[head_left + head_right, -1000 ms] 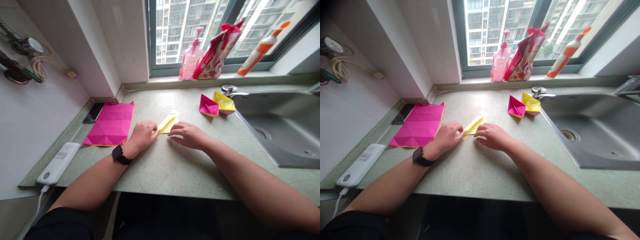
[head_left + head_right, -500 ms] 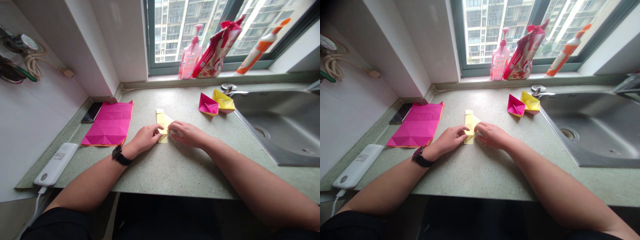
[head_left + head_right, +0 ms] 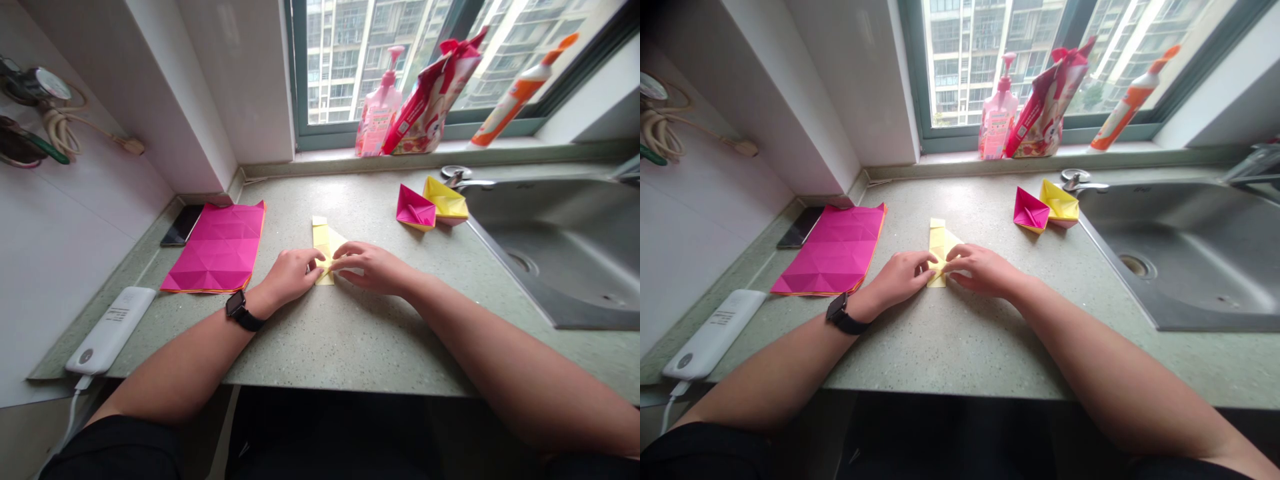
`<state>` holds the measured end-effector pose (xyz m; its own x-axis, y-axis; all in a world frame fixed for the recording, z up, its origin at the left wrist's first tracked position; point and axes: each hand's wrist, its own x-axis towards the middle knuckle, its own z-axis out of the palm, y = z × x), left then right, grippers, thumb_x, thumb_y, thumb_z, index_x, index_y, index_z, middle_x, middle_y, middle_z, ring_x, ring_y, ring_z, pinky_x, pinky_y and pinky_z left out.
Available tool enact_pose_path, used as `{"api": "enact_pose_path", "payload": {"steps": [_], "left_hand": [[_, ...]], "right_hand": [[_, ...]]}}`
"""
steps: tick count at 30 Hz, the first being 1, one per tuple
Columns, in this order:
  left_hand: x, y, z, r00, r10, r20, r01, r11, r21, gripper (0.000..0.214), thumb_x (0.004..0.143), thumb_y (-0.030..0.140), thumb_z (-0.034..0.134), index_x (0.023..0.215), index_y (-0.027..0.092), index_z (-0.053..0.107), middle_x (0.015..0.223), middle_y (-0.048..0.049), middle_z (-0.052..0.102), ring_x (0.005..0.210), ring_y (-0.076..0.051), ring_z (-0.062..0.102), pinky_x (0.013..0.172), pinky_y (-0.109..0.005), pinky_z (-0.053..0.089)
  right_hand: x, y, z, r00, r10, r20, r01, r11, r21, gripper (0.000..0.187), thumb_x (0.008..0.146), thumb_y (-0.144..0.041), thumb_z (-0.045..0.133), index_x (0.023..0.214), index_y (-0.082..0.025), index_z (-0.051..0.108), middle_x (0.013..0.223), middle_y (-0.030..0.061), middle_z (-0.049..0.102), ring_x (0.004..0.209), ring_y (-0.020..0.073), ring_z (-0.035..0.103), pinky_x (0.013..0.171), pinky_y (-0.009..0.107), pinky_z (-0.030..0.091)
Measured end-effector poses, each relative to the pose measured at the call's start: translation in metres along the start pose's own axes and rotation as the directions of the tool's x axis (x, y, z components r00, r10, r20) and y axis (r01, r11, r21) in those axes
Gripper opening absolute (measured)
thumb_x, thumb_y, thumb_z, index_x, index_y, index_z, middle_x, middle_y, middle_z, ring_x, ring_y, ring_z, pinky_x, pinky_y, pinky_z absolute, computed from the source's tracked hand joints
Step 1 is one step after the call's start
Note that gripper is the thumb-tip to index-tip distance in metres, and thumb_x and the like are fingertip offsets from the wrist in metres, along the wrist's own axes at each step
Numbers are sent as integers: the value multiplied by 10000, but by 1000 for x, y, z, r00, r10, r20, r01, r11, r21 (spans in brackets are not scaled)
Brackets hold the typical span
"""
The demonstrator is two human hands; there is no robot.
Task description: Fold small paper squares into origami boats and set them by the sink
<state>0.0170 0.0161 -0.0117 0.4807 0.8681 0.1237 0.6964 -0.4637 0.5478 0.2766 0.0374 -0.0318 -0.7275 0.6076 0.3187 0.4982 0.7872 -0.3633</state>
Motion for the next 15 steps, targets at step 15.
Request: {"api": "enact_pose_path", "payload": {"steps": [15], "left_hand": [[-8, -11, -3, 961, 269, 65, -277, 945, 176, 157, 1019, 175, 702, 1142, 239, 776, 1275, -66, 773, 1177, -264, 682, 1044, -430, 505]], "right_hand": [[1, -4, 2, 999, 17, 38, -17, 1000, 8, 231, 1013, -268, 738, 1175, -358, 876, 1204, 66, 779, 1057, 230, 734, 969, 409, 608]]}}
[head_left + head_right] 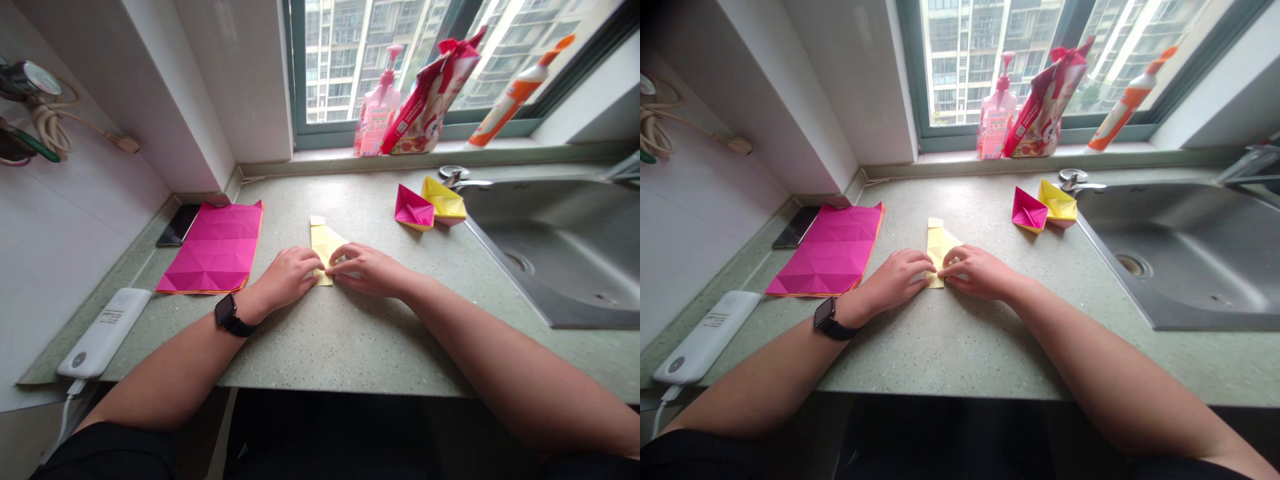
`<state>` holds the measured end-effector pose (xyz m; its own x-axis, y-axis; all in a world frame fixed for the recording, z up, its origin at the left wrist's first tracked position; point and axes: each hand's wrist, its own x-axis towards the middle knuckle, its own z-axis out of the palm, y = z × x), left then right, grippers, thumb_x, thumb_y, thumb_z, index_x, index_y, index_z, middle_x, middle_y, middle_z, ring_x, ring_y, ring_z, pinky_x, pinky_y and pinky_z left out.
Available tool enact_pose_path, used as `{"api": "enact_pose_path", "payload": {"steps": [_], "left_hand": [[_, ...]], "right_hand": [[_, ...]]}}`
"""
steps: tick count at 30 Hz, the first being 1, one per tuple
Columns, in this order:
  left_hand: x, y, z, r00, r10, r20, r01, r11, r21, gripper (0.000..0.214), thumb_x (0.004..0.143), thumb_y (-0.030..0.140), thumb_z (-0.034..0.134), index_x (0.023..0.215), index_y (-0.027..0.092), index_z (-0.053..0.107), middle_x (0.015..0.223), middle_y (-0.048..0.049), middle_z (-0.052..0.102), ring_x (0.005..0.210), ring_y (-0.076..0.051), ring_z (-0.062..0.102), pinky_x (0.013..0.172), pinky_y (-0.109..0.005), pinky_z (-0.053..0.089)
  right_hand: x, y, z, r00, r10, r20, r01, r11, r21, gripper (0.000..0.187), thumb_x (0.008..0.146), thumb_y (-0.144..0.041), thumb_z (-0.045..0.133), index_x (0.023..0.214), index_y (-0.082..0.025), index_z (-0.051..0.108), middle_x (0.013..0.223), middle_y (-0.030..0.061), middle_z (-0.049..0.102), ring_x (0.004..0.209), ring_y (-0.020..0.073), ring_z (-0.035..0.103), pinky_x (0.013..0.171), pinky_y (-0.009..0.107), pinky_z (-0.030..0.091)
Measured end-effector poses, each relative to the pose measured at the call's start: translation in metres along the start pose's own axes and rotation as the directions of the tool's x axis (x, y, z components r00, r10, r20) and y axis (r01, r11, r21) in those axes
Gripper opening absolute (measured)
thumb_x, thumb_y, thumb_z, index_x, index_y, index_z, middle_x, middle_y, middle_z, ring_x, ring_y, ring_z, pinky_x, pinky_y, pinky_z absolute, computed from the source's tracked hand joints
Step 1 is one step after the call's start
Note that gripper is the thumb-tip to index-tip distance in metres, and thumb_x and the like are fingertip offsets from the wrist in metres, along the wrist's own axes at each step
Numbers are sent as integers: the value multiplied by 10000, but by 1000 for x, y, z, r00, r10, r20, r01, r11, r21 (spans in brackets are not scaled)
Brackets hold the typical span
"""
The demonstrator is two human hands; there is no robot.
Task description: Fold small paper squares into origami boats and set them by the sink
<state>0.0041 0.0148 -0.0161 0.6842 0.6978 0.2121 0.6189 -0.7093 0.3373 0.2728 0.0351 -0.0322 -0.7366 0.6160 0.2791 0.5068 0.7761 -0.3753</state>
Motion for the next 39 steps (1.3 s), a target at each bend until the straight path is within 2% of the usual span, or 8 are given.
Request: {"api": "enact_pose_path", "payload": {"steps": [4, 7, 11, 17, 25, 33, 39], "left_hand": [[-5, 2, -8, 994, 70, 84, -73, 997, 27, 196, 1063, 162, 638, 1050, 259, 809, 1187, -31, 824, 1085, -241, 716, 1013, -415, 483], [-8, 4, -12, 990, 82, 113, -88, 995, 51, 228, 1054, 152, 639, 1094, 274, 828, 1205, -33, 832, 1086, -247, 722, 1009, -419, 469], [-11, 8, -16, 982, 75, 175, -94, 991, 100, 269, 1021, 118, 635, 1117, 270, 836, 1236, -42, 826, 1083, -255, 718, 1027, -433, 445], [-12, 11, -20, 974, 37, 222, -58, 995, 87, 332, 971, 70, 643, 1131, 285, 838, 1242, -31, 820, 1123, -251, 708, 1045, -422, 429], [-12, 8, -22, 974, 51, 222, -57, 998, 19, 377, 934, 37, 633, 1070, 310, 854, 1105, -10, 828, 1130, -255, 726, 1037, -420, 441], [-12, 6, -21, 980, 65, 190, -57, 997, -49, 395, 896, 5, 611, 986, 308, 848, 1073, -7, 824, 1101, -237, 738, 1055, -407, 458], [-12, 5, -21, 981, 66, 185, -57, 997, -53, 368, 935, 37, 601, 965, 306, 851, 1058, -16, 819, 1074, -227, 738, 1064, -399, 475]], "right_hand": [[0, -3, -2, 999, 34, 22, -34, 999, -7, 228, 1006, -269, 746, 1159, -373, 879, 1219, 55, 782, 1079, 232, 730, 993, 417, 607], [0, -5, -2, 999, 39, 26, -39, 999, -12, 219, 997, -275, 762, 1155, -372, 878, 1230, 57, 779, 1104, 244, 726, 1008, 432, 606], [-1, -5, -1, 1000, 27, 4, -27, 1000, -15, 211, 986, -269, 777, 1145, -362, 881, 1249, 71, 767, 1139, 269, 717, 1032, 469, 606], [0, -10, 1, 1000, -3, -10, 3, 1000, -26, 170, 991, -309, 793, 1122, -364, 886, 1298, 83, 743, 1214, 291, 686, 1082, 532, 600], [3, -23, 8, 999, -53, -12, 52, 998, -19, 182, 1002, -315, 796, 1152, -373, 880, 1568, 90, 622, 1537, 353, 501, 1237, 637, 492], [1, -17, 7, 999, 33, 6, -32, 999, -44, 172, 1006, -329, 799, 1128, -408, 891, 1624, 53, 610, 1568, 375, 490, 1264, 683, 447], [0, -4, 1, 992, 125, -7, -125, 990, -61, 117, 1000, -360, 803, 1046, -363, 910, 1631, 78, 607, 1577, 418, 467, 1252, 705, 445]]}}
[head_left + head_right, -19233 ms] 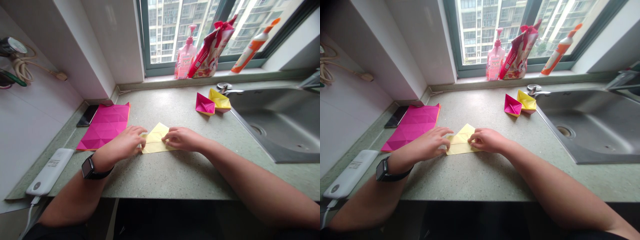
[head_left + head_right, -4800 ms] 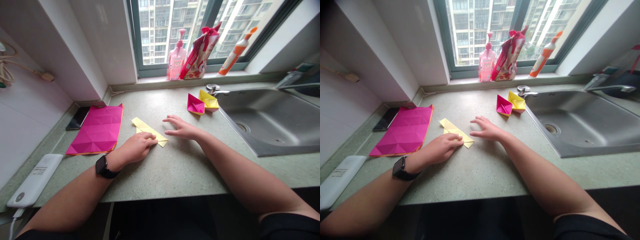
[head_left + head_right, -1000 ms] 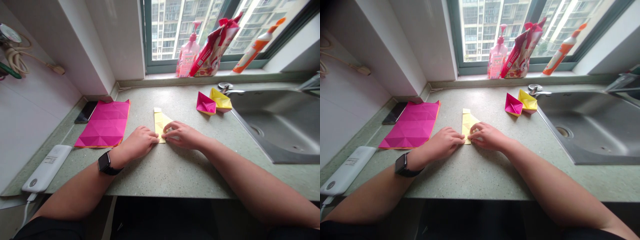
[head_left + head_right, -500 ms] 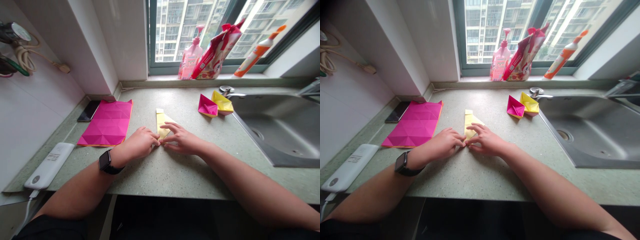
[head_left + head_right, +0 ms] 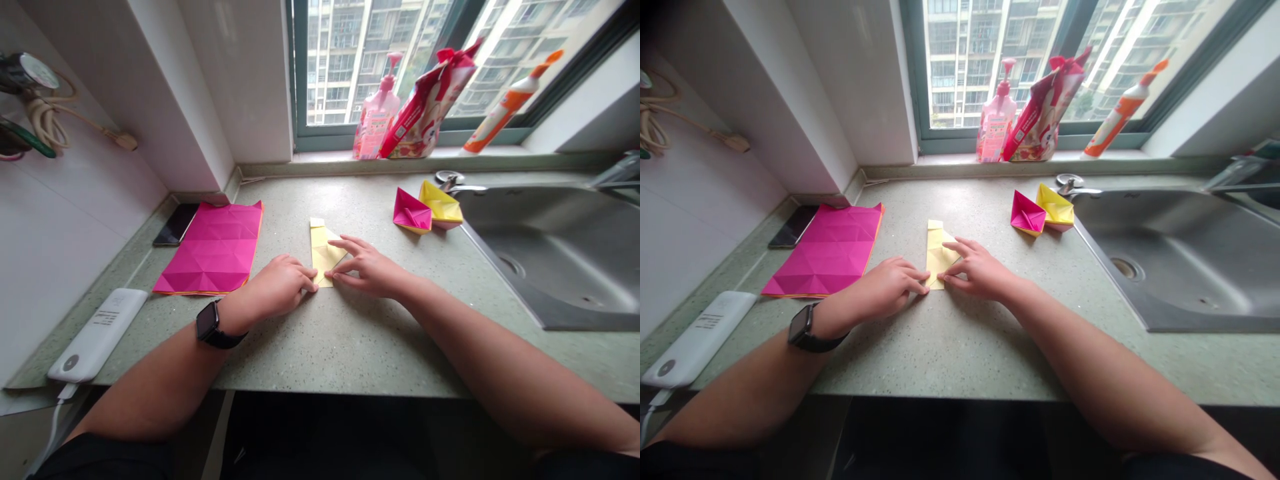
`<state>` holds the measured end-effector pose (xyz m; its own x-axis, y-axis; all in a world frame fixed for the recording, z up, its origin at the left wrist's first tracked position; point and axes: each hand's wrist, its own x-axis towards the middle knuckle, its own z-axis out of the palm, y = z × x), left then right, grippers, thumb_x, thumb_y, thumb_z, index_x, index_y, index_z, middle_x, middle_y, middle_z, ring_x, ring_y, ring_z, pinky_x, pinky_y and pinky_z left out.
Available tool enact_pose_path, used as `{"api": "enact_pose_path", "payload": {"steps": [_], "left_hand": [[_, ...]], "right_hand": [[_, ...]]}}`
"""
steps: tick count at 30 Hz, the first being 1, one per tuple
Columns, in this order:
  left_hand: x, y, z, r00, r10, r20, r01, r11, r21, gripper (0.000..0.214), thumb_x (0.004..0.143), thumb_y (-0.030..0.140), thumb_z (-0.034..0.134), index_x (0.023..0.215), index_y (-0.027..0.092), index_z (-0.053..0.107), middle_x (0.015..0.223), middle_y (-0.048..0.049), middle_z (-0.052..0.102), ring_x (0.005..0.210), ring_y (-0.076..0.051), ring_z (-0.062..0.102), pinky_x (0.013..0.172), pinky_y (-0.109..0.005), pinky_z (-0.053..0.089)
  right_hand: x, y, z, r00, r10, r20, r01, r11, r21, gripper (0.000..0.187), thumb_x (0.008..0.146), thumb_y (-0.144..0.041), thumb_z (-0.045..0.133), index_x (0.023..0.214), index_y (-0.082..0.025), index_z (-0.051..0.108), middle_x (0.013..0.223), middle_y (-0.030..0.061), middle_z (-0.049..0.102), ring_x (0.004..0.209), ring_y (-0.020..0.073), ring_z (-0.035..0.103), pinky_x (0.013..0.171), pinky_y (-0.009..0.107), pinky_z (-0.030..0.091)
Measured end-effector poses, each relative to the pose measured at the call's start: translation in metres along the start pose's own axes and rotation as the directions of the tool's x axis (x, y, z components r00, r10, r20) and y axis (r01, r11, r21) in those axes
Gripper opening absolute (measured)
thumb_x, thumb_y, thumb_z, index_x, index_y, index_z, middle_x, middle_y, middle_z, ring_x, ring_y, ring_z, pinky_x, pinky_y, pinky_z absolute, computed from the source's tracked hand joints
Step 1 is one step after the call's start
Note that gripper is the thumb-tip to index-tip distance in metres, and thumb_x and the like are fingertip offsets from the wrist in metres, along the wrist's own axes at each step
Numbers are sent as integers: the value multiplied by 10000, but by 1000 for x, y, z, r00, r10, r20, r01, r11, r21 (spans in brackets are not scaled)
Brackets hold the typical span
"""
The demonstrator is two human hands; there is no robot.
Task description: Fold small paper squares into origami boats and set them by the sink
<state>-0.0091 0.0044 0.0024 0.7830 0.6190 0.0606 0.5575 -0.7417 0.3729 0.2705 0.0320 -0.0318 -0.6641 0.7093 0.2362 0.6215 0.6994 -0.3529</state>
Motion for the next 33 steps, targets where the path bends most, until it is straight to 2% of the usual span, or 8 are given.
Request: {"api": "enact_pose_path", "payload": {"steps": [7, 10, 14, 18, 22, 26, 29, 33], "left_hand": [[2, -5, 1, 1000, 12, 7, -12, 1000, -7, 408, 879, -2, 582, 946, 288, 861, 1096, -14, 835, 1036, -211, 752, 1047, -378, 508], [3, -5, 0, 1000, 9, -4, -9, 1000, -26, 417, 864, -15, 578, 945, 280, 861, 1110, -23, 839, 1028, -219, 756, 1032, -381, 525], [2, 0, -1, 998, -66, -20, 67, 997, 29, 400, 897, -1, 580, 1065, 252, 839, 1044, -64, 821, 985, -244, 746, 942, -378, 553], [2, 4, 0, 991, -121, -51, 125, 988, 88, 371, 929, 31, 589, 1167, 230, 793, 1023, -87, 797, 964, -257, 737, 871, -367, 551], [3, 8, -2, 992, -114, -47, 118, 988, 100, 220, 960, 84, 596, 1017, 215, 763, 923, -73, 762, 903, -248, 717, 834, -355, 535], [4, 8, -1, 992, -111, -62, 119, 984, 132, 185, 1001, 108, 584, 996, 212, 736, 937, -69, 768, 900, -243, 714, 832, -356, 510], [4, 4, 2, 992, -94, -80, 106, 979, 172, 96, 1061, 287, 667, 1054, 210, 724, 1007, -75, 787, 970, -267, 733, 885, -382, 509], [3, -1, 5, 992, -53, -117, 75, 980, 187, 578, 897, 630, 874, 1249, 212, 685, 1174, -99, 788, 1129, -327, 725, 972, -426, 521]], "right_hand": [[-1, 11, 1, 998, 38, -48, -39, 999, -26, 121, 1020, -332, 766, 1006, -329, 886, 1528, 86, 674, 1460, 369, 581, 1206, 675, 497], [-1, 20, 4, 997, 28, -73, -28, 1000, 8, 213, 1037, -297, 711, 1211, -337, 827, 1421, 92, 722, 1327, 308, 669, 1164, 597, 550], [-1, 34, 7, 977, 122, -172, -125, 992, -2, 512, 1003, -296, 700, 1511, -281, 639, 1406, 146, 729, 1323, 350, 677, 1156, 610, 553], [-3, 42, 12, 968, 177, -177, -179, 984, 4, 576, 983, -271, 672, 1552, -261, 583, 1443, 154, 725, 1348, 365, 676, 1172, 629, 537], [-1, 43, 14, 960, 186, -208, -169, 981, 96, 677, 938, -212, 671, 1597, -292, 537, 1389, 118, 746, 1303, 335, 698, 1156, 594, 556], [2, 42, 10, 951, 145, -273, -114, 985, 128, 532, 916, -140, 640, 1419, -302, 702, 1284, 92, 754, 1220, 300, 719, 1104, 525, 589], [4, 40, 5, 936, 113, -334, -87, 992, 94, 300, 955, -159, 641, 1162, -297, 807, 1165, 80, 769, 1094, 281, 738, 1005, 490, 617], [4, 35, -1, 883, 103, -459, -74, 994, 80, 190, 991, -213, 658, 1055, -284, 822, 1072, 70, 788, 995, 265, 749, 912, 449, 617]]}}
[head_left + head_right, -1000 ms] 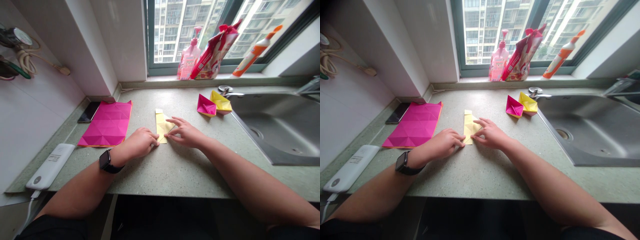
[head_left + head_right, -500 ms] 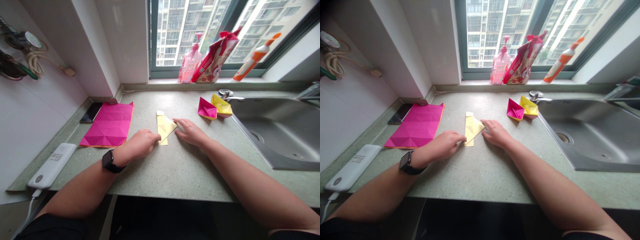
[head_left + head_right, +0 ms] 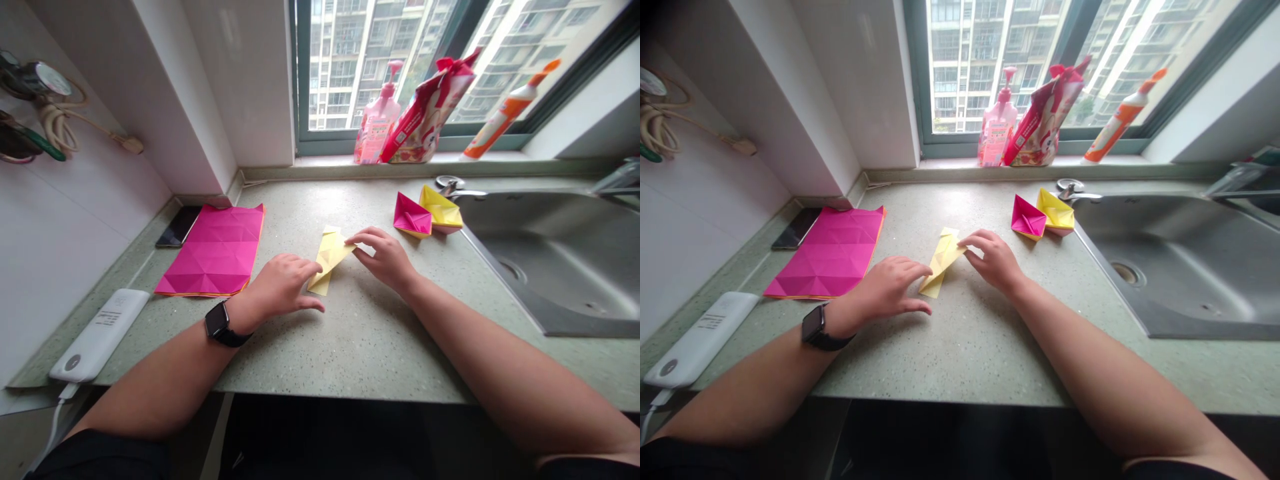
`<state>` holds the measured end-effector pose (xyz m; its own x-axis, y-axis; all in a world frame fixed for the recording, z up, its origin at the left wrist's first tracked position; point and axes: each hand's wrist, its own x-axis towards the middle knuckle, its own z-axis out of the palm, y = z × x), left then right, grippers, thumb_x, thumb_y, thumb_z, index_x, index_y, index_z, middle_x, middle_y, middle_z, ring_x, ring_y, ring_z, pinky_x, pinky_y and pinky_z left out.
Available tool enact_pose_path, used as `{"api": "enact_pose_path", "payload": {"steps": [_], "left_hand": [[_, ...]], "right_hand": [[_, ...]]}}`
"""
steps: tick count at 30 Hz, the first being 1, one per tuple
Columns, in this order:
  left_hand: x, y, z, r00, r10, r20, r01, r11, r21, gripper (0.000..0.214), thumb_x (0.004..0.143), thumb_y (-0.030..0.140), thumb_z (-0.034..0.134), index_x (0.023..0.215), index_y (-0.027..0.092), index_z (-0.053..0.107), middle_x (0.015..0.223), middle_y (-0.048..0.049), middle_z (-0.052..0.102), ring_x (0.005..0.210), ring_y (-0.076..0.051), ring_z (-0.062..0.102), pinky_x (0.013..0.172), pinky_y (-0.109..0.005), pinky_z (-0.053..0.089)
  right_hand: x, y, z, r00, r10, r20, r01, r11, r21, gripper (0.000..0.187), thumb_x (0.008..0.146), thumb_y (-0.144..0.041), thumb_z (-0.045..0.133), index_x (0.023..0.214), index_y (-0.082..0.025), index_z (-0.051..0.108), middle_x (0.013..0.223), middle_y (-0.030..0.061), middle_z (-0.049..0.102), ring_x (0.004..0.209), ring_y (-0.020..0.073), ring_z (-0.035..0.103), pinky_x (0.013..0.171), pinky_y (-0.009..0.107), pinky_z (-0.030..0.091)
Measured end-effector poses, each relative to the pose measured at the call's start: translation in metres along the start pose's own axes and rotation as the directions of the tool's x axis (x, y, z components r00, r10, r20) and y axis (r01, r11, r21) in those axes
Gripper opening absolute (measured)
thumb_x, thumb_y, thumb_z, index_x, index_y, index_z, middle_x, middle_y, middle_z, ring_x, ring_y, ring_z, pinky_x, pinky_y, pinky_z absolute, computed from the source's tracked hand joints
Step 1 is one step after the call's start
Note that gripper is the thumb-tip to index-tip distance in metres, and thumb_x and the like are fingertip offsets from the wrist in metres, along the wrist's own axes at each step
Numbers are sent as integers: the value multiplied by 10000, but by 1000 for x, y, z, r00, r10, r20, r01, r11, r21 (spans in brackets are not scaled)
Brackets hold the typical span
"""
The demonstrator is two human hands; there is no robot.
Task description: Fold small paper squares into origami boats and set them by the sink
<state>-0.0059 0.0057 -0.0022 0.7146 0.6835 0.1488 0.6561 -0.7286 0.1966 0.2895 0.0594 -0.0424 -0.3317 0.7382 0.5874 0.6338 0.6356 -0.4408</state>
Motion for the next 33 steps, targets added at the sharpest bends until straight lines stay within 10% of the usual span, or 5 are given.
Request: {"api": "enact_pose_path", "payload": {"steps": [13, 16, 21, 25, 33], "left_hand": [[-3, 9, -8, 967, -145, -208, 162, 984, 70, 219, 972, 173, 703, 1186, 211, 733, 1201, -84, 755, 1068, -268, 702, 884, -380, 571], [-3, 6, -8, 933, -147, -328, 162, 987, 17, 303, 1008, 136, 630, 1256, 234, 775, 1231, -71, 770, 1068, -253, 706, 910, -373, 578], [-2, 1, -8, 877, -174, -447, 138, 984, -113, 307, 1037, 170, 613, 1254, 238, 818, 1164, -80, 730, 975, -211, 691, 863, -336, 580], [2, 1, -11, 852, -236, -467, 80, 941, -330, 269, 1106, 301, 588, 1128, 209, 840, 988, -67, 720, 932, -202, 690, 857, -325, 580], [4, -8, -7, 818, -480, -319, 350, 853, -387, 655, 1028, 257, 631, 1667, 239, 487, 919, -17, 752, 778, -190, 676, 760, -306, 540]], "right_hand": [[3, -17, -8, 991, 31, -133, -20, 996, 84, 164, 1034, -338, 679, 990, -293, 830, 971, 49, 782, 907, 246, 742, 838, 423, 601], [3, -16, -8, 994, 6, -111, 4, 997, 83, 196, 1023, -414, 713, 1143, -296, 813, 1093, 75, 784, 1020, 277, 747, 940, 468, 613], [0, -8, -2, 1000, -4, 6, 3, 997, 78, 752, 902, -478, 828, 1570, -260, 562, 1409, 151, 731, 1357, 380, 663, 1157, 588, 536], [1, -5, -2, 987, 158, -24, -156, 985, 71, 545, 952, -390, 713, 1473, -262, 616, 1231, 119, 795, 1177, 353, 746, 1047, 562, 586], [4, -2, -7, 930, 368, -3, -361, 913, 189, 497, 939, -419, 677, 1401, -237, 644, 996, 80, 787, 949, 306, 753, 917, 503, 604]]}}
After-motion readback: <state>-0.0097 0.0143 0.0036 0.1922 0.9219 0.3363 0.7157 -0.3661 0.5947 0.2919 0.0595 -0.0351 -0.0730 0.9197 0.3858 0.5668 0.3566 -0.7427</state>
